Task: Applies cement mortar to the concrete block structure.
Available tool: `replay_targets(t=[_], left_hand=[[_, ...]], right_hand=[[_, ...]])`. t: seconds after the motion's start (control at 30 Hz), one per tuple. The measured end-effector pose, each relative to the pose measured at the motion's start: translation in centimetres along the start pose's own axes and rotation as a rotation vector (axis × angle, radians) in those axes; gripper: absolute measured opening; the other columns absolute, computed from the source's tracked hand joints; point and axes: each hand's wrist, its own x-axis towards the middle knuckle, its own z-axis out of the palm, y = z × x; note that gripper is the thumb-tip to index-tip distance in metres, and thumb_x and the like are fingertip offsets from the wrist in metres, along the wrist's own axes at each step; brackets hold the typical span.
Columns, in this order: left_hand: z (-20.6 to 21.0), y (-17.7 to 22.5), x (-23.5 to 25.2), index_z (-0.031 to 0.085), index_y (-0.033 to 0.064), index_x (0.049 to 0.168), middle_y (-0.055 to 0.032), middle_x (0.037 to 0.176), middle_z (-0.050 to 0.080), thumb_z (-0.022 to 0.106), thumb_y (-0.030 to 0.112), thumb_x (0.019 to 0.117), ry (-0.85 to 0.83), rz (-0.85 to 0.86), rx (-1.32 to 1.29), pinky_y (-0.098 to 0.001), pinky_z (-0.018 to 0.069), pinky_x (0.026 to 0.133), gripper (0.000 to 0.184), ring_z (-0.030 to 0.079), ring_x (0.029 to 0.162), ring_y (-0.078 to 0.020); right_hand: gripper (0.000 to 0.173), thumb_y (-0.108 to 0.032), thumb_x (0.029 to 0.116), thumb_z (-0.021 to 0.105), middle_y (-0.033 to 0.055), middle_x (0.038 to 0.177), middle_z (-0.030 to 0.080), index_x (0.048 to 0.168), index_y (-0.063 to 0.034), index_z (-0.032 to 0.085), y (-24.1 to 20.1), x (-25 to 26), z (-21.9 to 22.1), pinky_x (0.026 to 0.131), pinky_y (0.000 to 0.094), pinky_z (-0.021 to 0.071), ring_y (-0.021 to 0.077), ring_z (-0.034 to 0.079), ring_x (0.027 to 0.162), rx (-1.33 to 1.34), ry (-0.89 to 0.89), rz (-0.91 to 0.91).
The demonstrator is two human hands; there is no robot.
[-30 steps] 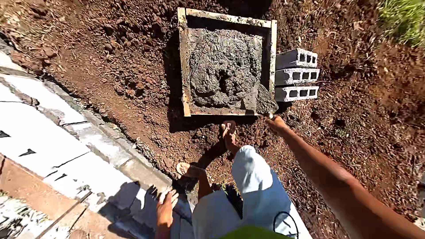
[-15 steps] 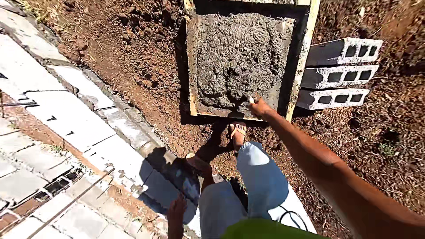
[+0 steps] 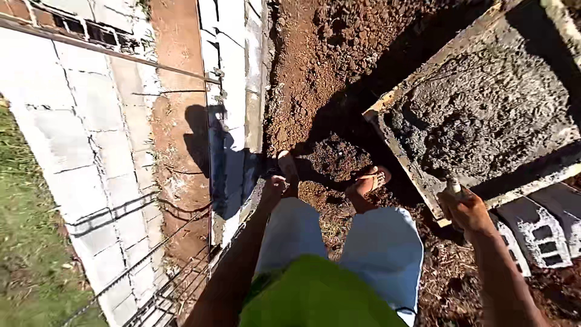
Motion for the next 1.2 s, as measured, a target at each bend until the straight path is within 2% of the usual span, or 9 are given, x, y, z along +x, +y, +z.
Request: replay_targets(t=[0.13,0.23,0.3,0.57,0.77,0.87,1.0,1.1,1.2], left_hand=[[-3.1,-6.0,-0.6,0.057,0.0,0.136,-0.022,0.126,0.065,0.052,0.023,0.107,0.051,-0.025,-0.179,-0.0478,0.0561,0.096,0.038,0.069,0.106,-0.0302],[-5.4,-11.1,-1.2,0.057,0.0006,0.137,-0.0226,0.125,0.066,0.05,0.025,0.1075,0.095,-0.115,-0.301,-0.049,0.0555,0.096,0.039,0.069,0.107,-0.031],[-6.7,-14.2,-2.4,0.057,0.0007,0.137,-0.0237,0.124,0.066,0.051,0.026,0.1073,0.128,-0.211,-0.405,-0.0498,0.0553,0.096,0.04,0.068,0.108,-0.0325],[-9.4,-24.6,-6.0,0.063,-0.0026,0.129,-0.026,0.129,0.064,0.066,0.013,0.0969,0.103,-0.385,-0.237,-0.0583,0.0502,0.102,0.036,0.065,0.117,-0.0399],[-6.0,-28.6,-8.5,0.054,-0.0005,0.14,-0.023,0.13,0.063,0.049,0.022,0.108,0.29,-0.461,-0.94,-0.0482,0.0572,0.093,0.04,0.068,0.109,-0.0319],[-4.6,-29.7,-8.9,0.051,-0.0016,0.142,-0.0236,0.132,0.062,0.048,0.02,0.1089,0.356,-0.451,-1.156,-0.046,0.0588,0.089,0.04,0.069,0.107,-0.0308],[-1.1,-31.1,-11.3,0.05,-0.0016,0.143,-0.0235,0.134,0.06,0.047,0.02,0.109,0.359,-0.532,-1.279,-0.0432,0.0593,0.088,0.04,0.069,0.107,-0.0291],[1.2,-33.1,-12.9,0.05,-0.0036,0.142,-0.0253,0.133,0.06,0.046,0.018,0.1093,0.374,-0.562,-1.287,-0.0439,0.0589,0.088,0.04,0.069,0.104,-0.03],[4.2,-35.2,-13.3,0.049,-0.0047,0.143,-0.0272,0.128,0.062,0.047,0.018,0.1086,0.319,-0.609,-1.247,-0.0465,0.0585,0.089,0.041,0.069,0.104,-0.0322]], right_hand=[[0.034,-0.025,0.098,0.061,0.0052,0.07,0.054,0.119,0.0007,0.059,-6.8,-3.0,5.9,0.048,0.036,0.0477,0.0133,0.049,0.05,-0.317,-0.151,-0.127],[0.039,-0.027,0.0999,0.065,0.0218,0.088,0.066,0.129,0.0002,0.062,-12.5,-4.3,11.4,0.065,0.0574,0.0543,0.0319,0.063,0.066,-0.607,-0.241,-0.172],[0.041,-0.028,0.0991,0.067,0.0236,0.095,0.069,0.133,-0.0043,0.063,-16.8,-5.3,15.6,0.072,0.0606,0.0556,0.036,0.067,0.075,-0.784,-0.292,-0.188],[0.037,-0.029,0.0979,0.068,0.0225,0.104,0.07,0.127,-0.006,0.066,-33.9,-12.6,29.8,0.087,0.063,0.0516,0.039,0.067,0.097,-1.341,-0.554,-0.482],[0.028,-0.032,0.1024,0.065,0.0154,0.092,0.068,0.117,-0.0081,0.066,-43.4,-17.8,41.5,0.076,0.0584,0.0546,0.0331,0.067,0.083,-1.734,-0.737,-0.601],[0.033,-0.034,0.1054,0.059,0.0146,0.083,0.066,0.104,-0.0015,0.066,-45.1,-16.7,53.9,0.066,0.0507,0.054,0.027,0.064,0.068,-1.928,-0.773,-0.536],[0.04,-0.031,0.0944,0.073,0.0193,0.099,0.067,0.115,0.0032,0.067,-43.5,-13.5,68.2,0.077,0.0486,0.0533,0.0278,0.063,0.081,-2.064,-0.532,-0.411],[0.046,-0.034,0.0894,0.077,0.0199,0.099,0.069,0.115,0.0029,0.068,-43.2,-13.8,71.6,0.08,0.0524,0.0542,0.0309,0.067,0.084,-2.178,-0.443,-0.514],[0.046,-0.037,0.0944,0.074,0.0242,0.102,0.067,0.114,0.0047,0.068,-44.0,-15.4,70.8,0.082,0.0562,0.0514,0.0356,0.065,0.088,-2.298,-0.494,-0.518]])
